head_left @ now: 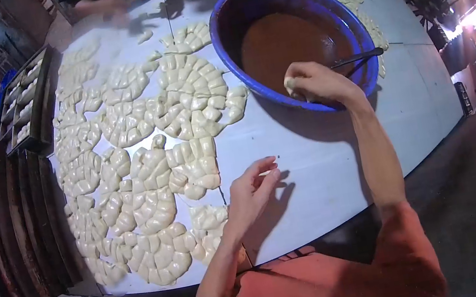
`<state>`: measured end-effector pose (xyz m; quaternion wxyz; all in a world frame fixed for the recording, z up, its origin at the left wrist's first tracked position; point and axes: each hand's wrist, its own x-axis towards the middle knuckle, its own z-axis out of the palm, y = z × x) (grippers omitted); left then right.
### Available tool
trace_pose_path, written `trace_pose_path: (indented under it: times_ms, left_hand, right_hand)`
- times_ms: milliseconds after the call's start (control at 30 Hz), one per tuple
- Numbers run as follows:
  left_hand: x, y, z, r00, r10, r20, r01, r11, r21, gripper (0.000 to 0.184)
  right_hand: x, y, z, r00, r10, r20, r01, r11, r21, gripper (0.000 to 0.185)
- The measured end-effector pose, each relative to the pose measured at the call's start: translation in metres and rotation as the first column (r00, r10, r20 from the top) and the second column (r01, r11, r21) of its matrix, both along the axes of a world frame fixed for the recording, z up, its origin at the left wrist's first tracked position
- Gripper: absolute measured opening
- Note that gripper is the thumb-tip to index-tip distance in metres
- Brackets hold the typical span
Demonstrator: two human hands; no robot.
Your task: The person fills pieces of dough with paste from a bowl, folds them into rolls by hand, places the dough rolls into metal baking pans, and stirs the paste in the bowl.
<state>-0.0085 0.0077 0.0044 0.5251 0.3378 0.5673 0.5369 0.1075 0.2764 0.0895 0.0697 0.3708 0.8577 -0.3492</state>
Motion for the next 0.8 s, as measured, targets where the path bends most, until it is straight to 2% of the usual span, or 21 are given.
trace_pose_path:
  times_ms: [33, 67, 100, 133, 200, 233, 267, 300, 333, 400, 467, 500, 533, 567, 600, 633, 667, 700, 733, 767, 800]
  left_hand:
    - [-0.001, 0.006, 0.004, 1.000, -0.014, 0.004, 0.014, 1.000, -0.003, 0.039]
    - [-0.001, 0.011, 0.006, 1.000, -0.026, 0.011, 0.026, 1.000, -0.006, 0.039]
    - [0.004, 0.019, 0.000, 1.000, 0.003, 0.018, -0.004, 0.998, 0.069, 0.039]
    - [0.007, 0.027, 0.004, 1.000, 0.012, 0.022, -0.014, 0.998, 0.068, 0.039]
    - [0.011, 0.045, 0.013, 0.975, 0.016, 0.223, -0.046, 0.991, 0.127, 0.042]
    - [0.015, 0.051, 0.020, 0.974, 0.028, 0.227, -0.057, 0.991, 0.124, 0.042]
    - [0.019, 0.056, 0.027, 0.906, 0.048, 0.421, -0.114, 0.985, 0.132, 0.043]
    - [0.020, 0.058, 0.030, 0.798, 0.062, 0.599, -0.172, 0.977, 0.128, 0.045]
    - [0.017, 0.056, 0.027, 0.796, 0.074, 0.601, -0.182, 0.976, 0.121, 0.045]
    - [0.012, 0.050, 0.020, 0.674, -0.030, 0.738, -0.142, 0.975, 0.170, 0.044]
    - [0.007, 0.039, 0.011, 0.681, 0.077, 0.729, -0.231, 0.966, 0.114, 0.036]
    - [0.001, 0.034, 0.002, 0.699, 0.123, 0.704, -0.243, 0.967, 0.073, 0.033]
    - [-0.005, 0.030, -0.006, 0.715, 0.167, 0.679, -0.257, 0.966, 0.033, 0.030]
    - [-0.008, 0.025, -0.012, 0.713, 0.173, 0.679, -0.260, 0.965, 0.027, 0.030]
    - [-0.012, 0.020, -0.010, 0.743, 0.255, 0.619, -0.289, 0.956, -0.046, 0.028]
    - [-0.014, 0.016, -0.009, 0.767, 0.331, 0.549, -0.322, 0.939, -0.117, 0.027]
    - [-0.014, 0.014, -0.012, 0.766, 0.335, 0.548, -0.324, 0.938, -0.121, 0.027]
    - [-0.014, 0.013, -0.015, 0.810, 0.331, 0.484, -0.353, 0.934, -0.048, 0.029]
    - [-0.013, 0.012, -0.016, 0.848, 0.332, 0.414, -0.376, 0.926, 0.027, 0.031]
    - [-0.011, 0.008, -0.017, 0.853, 0.333, 0.401, -0.382, 0.923, 0.048, 0.035]
    - [-0.008, 0.007, -0.019, 0.852, 0.339, 0.400, -0.386, 0.921, 0.042, 0.035]
  right_hand:
    - [0.005, 0.001, -0.004, 0.938, -0.183, -0.294, 0.116, 0.966, -0.230, 0.022]
    - [0.008, -0.001, -0.007, 0.765, -0.402, -0.502, 0.146, 0.869, -0.472, 0.019]
    - [0.008, -0.015, 0.007, 0.677, -0.484, -0.555, 0.151, 0.828, -0.539, 0.015]
    - [0.007, -0.027, 0.013, 0.683, -0.479, -0.552, 0.145, 0.829, -0.539, 0.015]
    - [0.005, -0.051, 0.019, 0.505, -0.667, -0.548, 0.138, 0.689, -0.712, 0.012]
    - [0.006, -0.062, 0.015, 0.491, -0.647, -0.583, 0.082, 0.701, -0.709, 0.016]
    - [0.005, -0.074, 0.010, 0.502, -0.644, -0.578, 0.077, 0.698, -0.711, 0.016]
    - [0.003, -0.086, 0.004, 0.461, -0.692, -0.556, 0.058, 0.649, -0.759, 0.016]
    - [0.003, -0.096, -0.002, 0.417, -0.739, -0.529, 0.034, 0.594, -0.804, 0.015]
    - [0.008, -0.113, -0.019, 0.435, -0.728, -0.530, -0.006, 0.587, -0.810, 0.015]
    - [0.013, -0.129, -0.032, 0.398, -0.742, -0.539, -0.053, 0.568, -0.821, 0.018]
    - [0.015, -0.134, -0.033, 0.458, -0.732, -0.505, -0.029, 0.555, -0.831, 0.021]
    - [0.014, -0.144, -0.036, 0.464, -0.733, -0.498, -0.027, 0.550, -0.835, 0.021]
    - [0.009, -0.160, -0.039, 0.508, -0.637, -0.580, 0.074, 0.703, -0.707, 0.027]
    - [0.005, -0.173, -0.039, 0.561, -0.528, -0.638, 0.163, 0.826, -0.540, 0.033]
    - [0.004, -0.178, -0.055, 0.599, -0.377, -0.707, 0.240, 0.926, -0.291, 0.047]
    - [0.003, -0.186, -0.057, 0.600, -0.379, -0.704, 0.239, 0.925, -0.294, 0.047]
    - [-0.003, -0.196, -0.054, 0.689, -0.226, -0.689, 0.286, 0.958, -0.028, 0.048]
    - [-0.008, -0.203, -0.053, 0.776, -0.083, -0.625, 0.295, 0.924, 0.243, 0.050]
    - [-0.012, -0.207, -0.066, 0.728, -0.125, -0.674, 0.355, 0.910, 0.215, 0.038]
    - [-0.013, -0.207, -0.073, 0.729, -0.126, -0.673, 0.351, 0.913, 0.209, 0.038]
